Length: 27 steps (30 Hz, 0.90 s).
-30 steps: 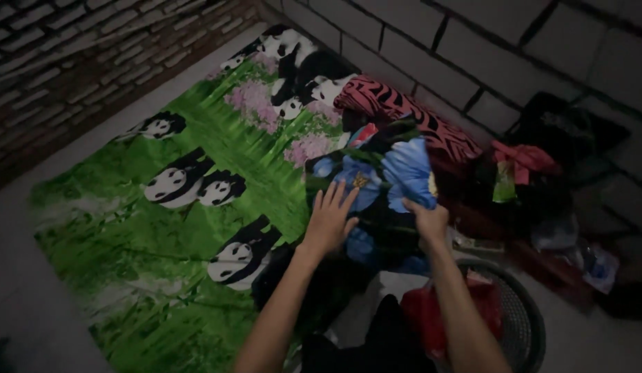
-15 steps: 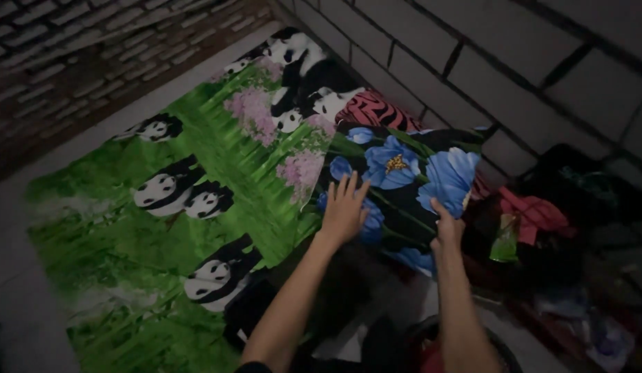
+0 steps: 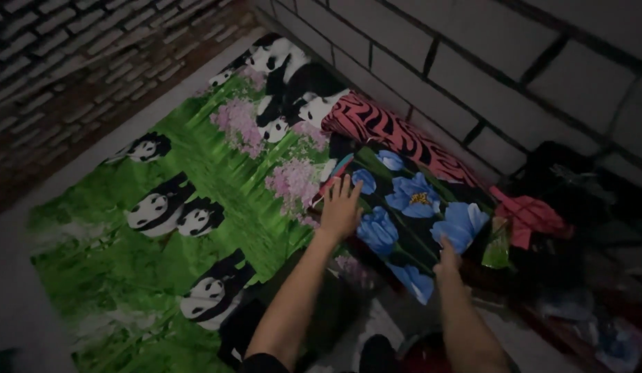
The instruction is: Fold several items of laundry, including a pink patterned pillowcase and a blue floral item, on a mattress.
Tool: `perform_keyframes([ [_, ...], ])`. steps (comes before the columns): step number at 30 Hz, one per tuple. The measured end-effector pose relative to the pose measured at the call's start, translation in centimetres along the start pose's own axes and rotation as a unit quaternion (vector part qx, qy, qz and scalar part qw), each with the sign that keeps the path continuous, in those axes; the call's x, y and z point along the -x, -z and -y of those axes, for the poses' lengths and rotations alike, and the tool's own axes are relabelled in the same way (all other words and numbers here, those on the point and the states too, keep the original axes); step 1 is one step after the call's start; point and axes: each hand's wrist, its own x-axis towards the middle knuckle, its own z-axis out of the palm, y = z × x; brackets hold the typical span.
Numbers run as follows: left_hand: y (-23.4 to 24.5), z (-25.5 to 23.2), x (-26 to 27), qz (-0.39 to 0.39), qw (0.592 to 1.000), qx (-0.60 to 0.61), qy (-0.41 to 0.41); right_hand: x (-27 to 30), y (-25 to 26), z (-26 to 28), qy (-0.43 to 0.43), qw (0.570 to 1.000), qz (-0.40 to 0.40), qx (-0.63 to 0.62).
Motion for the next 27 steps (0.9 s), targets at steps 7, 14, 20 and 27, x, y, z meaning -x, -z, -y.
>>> perform_keyframes([
  [7,1.3,0.6,1.0,-0.002,1.0,-0.014,0.003,-7.6,2.7,-1.0,-0.027,0.994,-0.059,0.084],
  [14,0.3,1.7,2.3,-0.021,0.999,-0.022,0.009,-10.7,4.6,-1.0,-0.014,0.984,-0.078,0.157],
  [20,-1.1,2.3,4.1,0.027,0.999,-0.007,0.03,-10.4,4.7,-1.2,-0.021,0.993,-0.019,0.116],
  [27,-1.3,1.1,3.5,0.074,0.996,0.029,0.036,-0.6,-5.4,1.7,-0.03,0.98,0.195,-0.038],
])
